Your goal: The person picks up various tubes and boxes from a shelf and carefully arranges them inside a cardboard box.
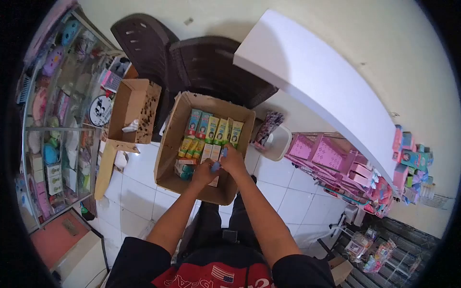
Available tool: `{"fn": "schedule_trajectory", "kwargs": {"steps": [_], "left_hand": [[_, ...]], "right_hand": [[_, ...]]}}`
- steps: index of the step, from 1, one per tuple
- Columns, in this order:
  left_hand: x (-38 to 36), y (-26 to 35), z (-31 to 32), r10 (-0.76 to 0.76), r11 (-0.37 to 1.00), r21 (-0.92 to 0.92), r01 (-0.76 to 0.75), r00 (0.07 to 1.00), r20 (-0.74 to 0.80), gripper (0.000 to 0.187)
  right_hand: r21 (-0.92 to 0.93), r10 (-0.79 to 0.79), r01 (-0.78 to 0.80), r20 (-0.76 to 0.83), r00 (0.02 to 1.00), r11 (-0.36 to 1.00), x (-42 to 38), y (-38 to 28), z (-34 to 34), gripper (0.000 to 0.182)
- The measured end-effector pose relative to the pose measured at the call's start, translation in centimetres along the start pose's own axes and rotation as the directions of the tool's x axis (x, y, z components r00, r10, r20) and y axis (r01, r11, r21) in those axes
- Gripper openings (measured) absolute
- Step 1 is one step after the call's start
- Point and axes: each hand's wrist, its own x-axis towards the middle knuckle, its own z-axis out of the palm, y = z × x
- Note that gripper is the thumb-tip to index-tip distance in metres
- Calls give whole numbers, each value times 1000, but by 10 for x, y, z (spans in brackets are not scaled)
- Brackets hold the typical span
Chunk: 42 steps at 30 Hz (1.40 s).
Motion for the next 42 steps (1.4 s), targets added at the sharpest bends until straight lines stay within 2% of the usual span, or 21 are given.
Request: {"fn": "schedule_trajectory", "kwargs": {"steps": [1, 2, 4, 5, 7, 11, 13, 14, 16, 20, 22, 24, 26, 28, 29, 31, 32, 34, 35, 37, 42], "left_hand": [[4, -4, 8, 49, 989, 137, -50, 999, 6, 43], [12, -13, 15, 34, 991, 129, -36, 999, 18, 43], [26, -29, 34, -8, 939, 340, -49, 987, 162, 37], [33, -36, 42, -24, 945, 327, -33, 985, 170, 37], [42, -40, 46, -132, 914, 407, -5, 942, 309, 26], [47, -43, 53, -74, 811, 574, -112, 954, 292, 22], [44, -59, 70, 13, 839, 535, -103, 985, 170, 20], [43, -66, 76, 9, 841, 532, -102, 985, 174, 20], [43, -77, 85, 88, 946, 307, -101, 994, 56, 19], [47, -94, 96, 117, 971, 208, -117, 993, 12, 18], [47, -91, 93, 162, 986, -33, -164, 986, -47, 26], [47, -91, 93, 114, 989, -87, -121, 991, -76, 21], [50, -105, 106, 66, 987, -140, -79, 993, -99, 17], [60, -126, 128, 0, 933, -348, -90, 968, -249, 15], [60, -127, 127, 6, 934, -346, -94, 969, -249, 15], [56, -98, 97, -72, 939, -343, 27, 990, -120, 15], [57, -97, 95, -68, 940, -341, 23, 990, -120, 15], [61, -97, 93, -73, 892, -450, 35, 995, -69, 16], [61, -97, 94, -69, 894, -448, 32, 995, -67, 16], [57, -82, 80, -61, 960, -280, 26, 991, -120, 15], [56, -73, 66, -66, 947, -321, 19, 988, -138, 18]], "right_hand": [[-11, 59, -59, 10, 998, 998, 10, 7, 8, 49], [-24, 116, -115, 18, 993, 993, 20, 15, 16, 48], [-20, 177, -176, 30, 984, 984, 29, 25, 26, 48], [-5, 220, -220, 25, 975, 976, 32, 29, 31, 48], [-28, 246, -245, 47, 968, 969, 41, 41, 47, 48], [-138, 280, -275, 20, 960, 952, 47, 54, 76, 43], [-103, 296, -293, 9, 955, 950, 53, 67, 92, 40], [-65, 309, -309, -7, 951, 949, 55, 75, 98, 36], [-83, 297, -295, 10, 955, 952, 53, 63, 92, 34], [-78, 261, -259, 25, 965, 963, 52, 69, 96, 29], [-82, 229, -229, -11, 973, 970, 51, 74, 100, 27], [-89, 194, -197, -41, 980, 976, 51, 78, 103, 25], [-21, 211, -211, 10, 977, 977, 52, 80, 103, 22], [-63, 213, -212, 24, 977, 975, 52, 84, 104, 28], [-109, 213, -208, 41, 976, 972, 53, 85, 104, 36], [-113, 182, -179, 16, 983, 977, 54, 91, 108, 37], [-121, 151, -150, -1, 988, 981, 53, 93, 111, 37], [-80, 148, -153, -59, 987, 985, 48, 85, 106, 28], [-41, 147, -153, -113, 983, 987, 45, 81, 103, 21], [-62, 166, -172, -95, 982, 983, 40, 74, 97, 22], [4, 122, -122, -94, 988, 993, 29, 56, 78, 30]]}}
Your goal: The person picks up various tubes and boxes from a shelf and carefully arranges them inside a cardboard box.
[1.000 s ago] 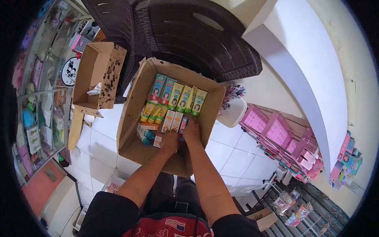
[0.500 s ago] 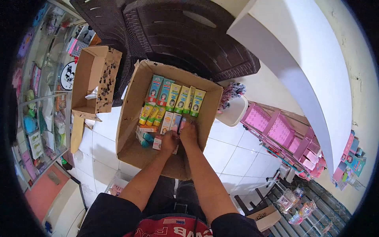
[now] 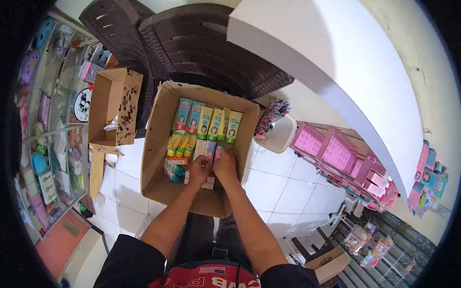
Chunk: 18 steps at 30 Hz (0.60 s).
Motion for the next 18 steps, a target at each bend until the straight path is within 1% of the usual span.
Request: {"fn": "schedule_trajectory", "kwargs": {"steps": [2, 3, 4, 5, 6, 8, 10, 12, 14, 16, 18], "left_hand": [[-4, 20, -13, 35, 999, -32, -35, 999, 14, 20], [-7, 29, -22, 7, 991, -137, 3, 997, 71, 21], [-9, 35, -30, -15, 971, -236, 46, 991, 129, 22], [-12, 43, -38, -3, 972, -233, 34, 992, 128, 22], [-15, 48, -46, 25, 975, -220, 10, 987, 156, 24], [-25, 64, -59, 68, 978, -205, -29, 980, 185, 26], [-36, 84, -72, 65, 969, -248, -16, 979, 191, 28], [-47, 98, -80, 99, 969, -241, -52, 977, 190, 29], [-59, 120, -89, 136, 968, -233, -90, 972, 190, 30], [-78, 149, -95, 98, 973, -225, -51, 974, 205, 30], [-93, 168, -97, 161, 968, -221, -116, 967, 196, 30]], "right_hand": [[126, -12, 12, -5, 1000, 992, -8, -6, -9, 38], [130, -13, 15, -16, 1000, 991, -14, -8, -15, 38], [245, 3, -5, 7, 1000, 970, -20, -10, -21, 39], [356, 14, -24, 31, 999, 934, -26, -12, -29, 41], [362, 9, -16, 21, 1000, 932, -33, -18, -40, 41], [563, 34, -60, 56, 998, 825, -49, -30, -64, 35], [578, 15, -27, 25, 1000, 815, -60, -26, -77, 35], [595, -5, 12, -14, 1000, 803, -70, -19, -86, 35], [598, -26, 27, -11, 1000, 801, -80, -10, -93, 36], [615, -46, 65, -46, 998, 786, -95, -12, -106, 36], [629, -66, 105, -85, 994, 770, -111, -19, -123, 37]]}}
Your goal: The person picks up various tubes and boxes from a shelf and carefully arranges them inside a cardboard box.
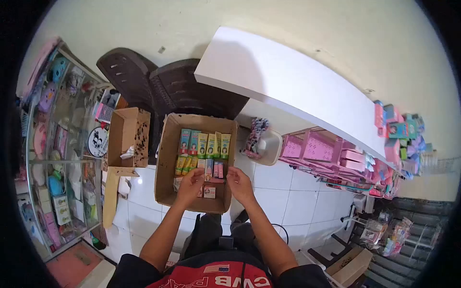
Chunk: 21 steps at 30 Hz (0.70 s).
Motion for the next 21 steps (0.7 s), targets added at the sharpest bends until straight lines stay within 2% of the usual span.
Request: {"fn": "schedule_trajectory", "kwargs": {"steps": [2, 4, 9, 11, 12, 17, 19, 21], "left_hand": [[-15, 22, 8, 62, 998, 15, -62, 998, 10, 30], [-40, 67, 19, 94, 985, -152, -78, 991, 98, 31], [-65, 108, 44, 283, 956, -126, -263, 942, 179, 29], [-73, 124, 58, 231, 970, -122, -212, 958, 170, 27], [-70, 123, 67, 358, 929, -169, -330, 917, 176, 25], [-70, 151, 115, 439, 894, -203, -400, 872, 216, 23], [-68, 162, 135, 505, 863, -129, -489, 826, 251, 22], [-67, 173, 158, 525, 851, -134, -508, 811, 258, 23]], "right_hand": [[26, 8, -7, -10, 1000, 1000, -20, -25, -12, 36], [51, -80, 82, -45, 996, 995, -42, -42, -33, 36], [95, -220, 237, -162, 962, 967, -86, -82, -79, 35], [43, -254, 268, -207, 945, 962, -105, -100, -98, 35], [68, -241, 263, -235, 942, 962, -114, -109, -106, 34], [113, -282, 341, -360, 890, 933, -138, -119, -150, 32], [116, -292, 361, -390, 873, 925, -142, -121, -173, 31], [106, -325, 398, -408, 853, 911, -143, -121, -197, 31]]}}
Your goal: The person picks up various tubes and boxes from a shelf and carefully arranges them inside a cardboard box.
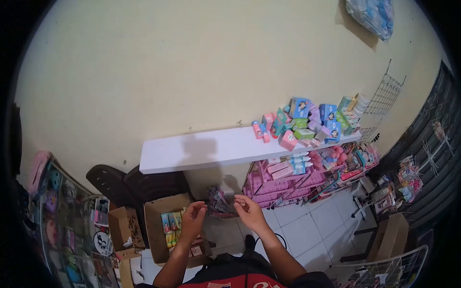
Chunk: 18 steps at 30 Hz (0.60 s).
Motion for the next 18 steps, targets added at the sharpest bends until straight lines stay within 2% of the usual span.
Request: {"fn": "schedule_trajectory", "kwargs": {"steps": [4, 6, 7, 9, 11, 14, 17, 18], "left_hand": [[28, 19, 48, 43, 999, 32, -44, 999, 9, 23], [46, 32, 74, 80, 994, 78, -81, 997, 15, 23], [56, 38, 86, 93, 991, 96, -94, 995, 25, 23], [78, 47, 109, 112, 986, 119, -115, 993, 32, 24], [103, 52, 130, 258, 936, 233, -262, 965, 48, 26], [135, 61, 161, 326, 912, 258, -317, 945, 12, 25], [165, 60, 184, 390, 861, 348, -370, 921, 14, 25], [173, 62, 190, 391, 860, 354, -368, 921, 8, 25]], "right_hand": [[-64, -53, 50, -52, 997, 997, 26, -27, -45, 30], [-235, -153, 131, -76, 985, 963, 43, -44, -67, 30], [-232, -162, 141, -74, 984, 962, 53, -51, -77, 30], [-392, -304, 235, -123, 945, 889, 74, -65, -93, 30], [-424, -349, 268, -126, 929, 865, 94, -80, -108, 30], [-462, -439, 335, -136, 888, 821, 123, -78, -123, 31], [-615, -589, 416, -99, 802, 670, 149, -77, -131, 31], [-610, -589, 422, -94, 802, 671, 155, -77, -132, 31]]}}
